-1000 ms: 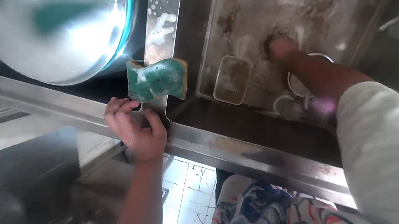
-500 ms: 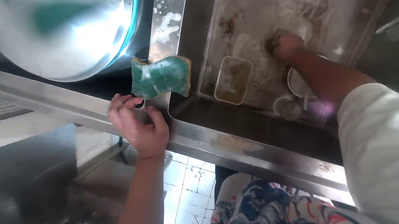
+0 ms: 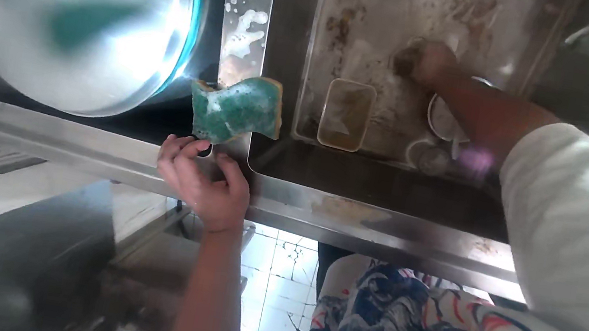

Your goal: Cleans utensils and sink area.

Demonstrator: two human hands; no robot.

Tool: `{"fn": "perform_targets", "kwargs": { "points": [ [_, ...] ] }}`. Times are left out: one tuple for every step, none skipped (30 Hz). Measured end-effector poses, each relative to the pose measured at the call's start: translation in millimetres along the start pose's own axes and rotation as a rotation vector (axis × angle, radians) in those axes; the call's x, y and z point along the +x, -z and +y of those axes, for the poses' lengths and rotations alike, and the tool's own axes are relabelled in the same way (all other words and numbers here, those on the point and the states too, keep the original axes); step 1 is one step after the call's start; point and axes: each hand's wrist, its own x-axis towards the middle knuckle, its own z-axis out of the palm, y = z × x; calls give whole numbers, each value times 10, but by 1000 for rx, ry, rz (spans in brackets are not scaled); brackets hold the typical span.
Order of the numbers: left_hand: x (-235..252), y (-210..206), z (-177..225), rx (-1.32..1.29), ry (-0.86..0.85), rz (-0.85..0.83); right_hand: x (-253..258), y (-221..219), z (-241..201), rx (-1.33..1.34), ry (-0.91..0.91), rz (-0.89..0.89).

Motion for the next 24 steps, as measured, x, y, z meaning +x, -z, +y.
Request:
{"fn": "perform_targets", "kwargs": {
  "points": [
    [-3, 4, -1, -3, 1, -11, -42, 13, -18, 16, -7, -2],
    [1, -4, 0, -6, 1, -12, -50, 4, -25, 11, 12, -6],
    [4, -9, 3, -8, 1, -8, -28, -20, -15, -6, 34, -7],
    [7, -9, 1, -5, -1, -6, -12, -29, -11, -12, 38, 1],
    [6, -2, -2, -3, -5, -6, -17, -4, -14, 14, 19, 9],
    [-2, 7, -3, -2, -8, -6, -31, 10, -6, 39, -13, 11],
    [-7, 6, -1, -3, -6, -3, -74, 17, -22, 67, -36, 4],
    [-6, -8, 6, -8, -3, 5, -103, 19, -46, 81, -27, 4],
    [-3, -18, 10, -13, -2, 9, -93, 7, -49, 63, -1, 6],
    [4, -19, 8, -14, -3, 11, -88, 9, -55, 54, 15, 13],
    [8, -10, 6, -11, -5, 8, -119, 47, -83, 62, 2, 10],
    [4, 0, 4, -8, -2, 2, -140, 83, -101, 70, -27, -1],
    [-4, 2, 3, -2, 0, -1, -153, 99, -112, 71, -58, -16],
    [-5, -3, 6, 2, 3, -1, -148, 86, -99, 64, -61, -27],
    [0, -9, 8, 5, 2, 0, -125, 71, -86, 52, -46, -30],
    [2, -8, 6, 5, 0, 1, -94, 51, -70, 45, -40, -19],
    [1, -2, 6, 7, -2, 0, -83, 43, -64, 53, -48, -15],
    [2, -2, 2, 8, -3, 2, -110, 54, -76, 72, -58, -17],
    [1, -5, 1, 6, -5, 4, -129, 58, -85, 78, -43, -16],
    [-2, -9, 5, 5, -4, 4, -130, 34, -63, 74, -15, -3],
    [4, -12, 13, 7, -3, 3, -108, 22, -37, 77, -8, 15],
    [11, -10, 17, 12, -4, 3, -76, 19, -17, 103, -36, 32],
    [11, -2, 18, 13, -8, 2, -50, -1, 4, 120, -59, 45],
    [8, 1, 15, 9, -9, 3, -58, -13, -5, 112, -61, 35]
  ]
}}
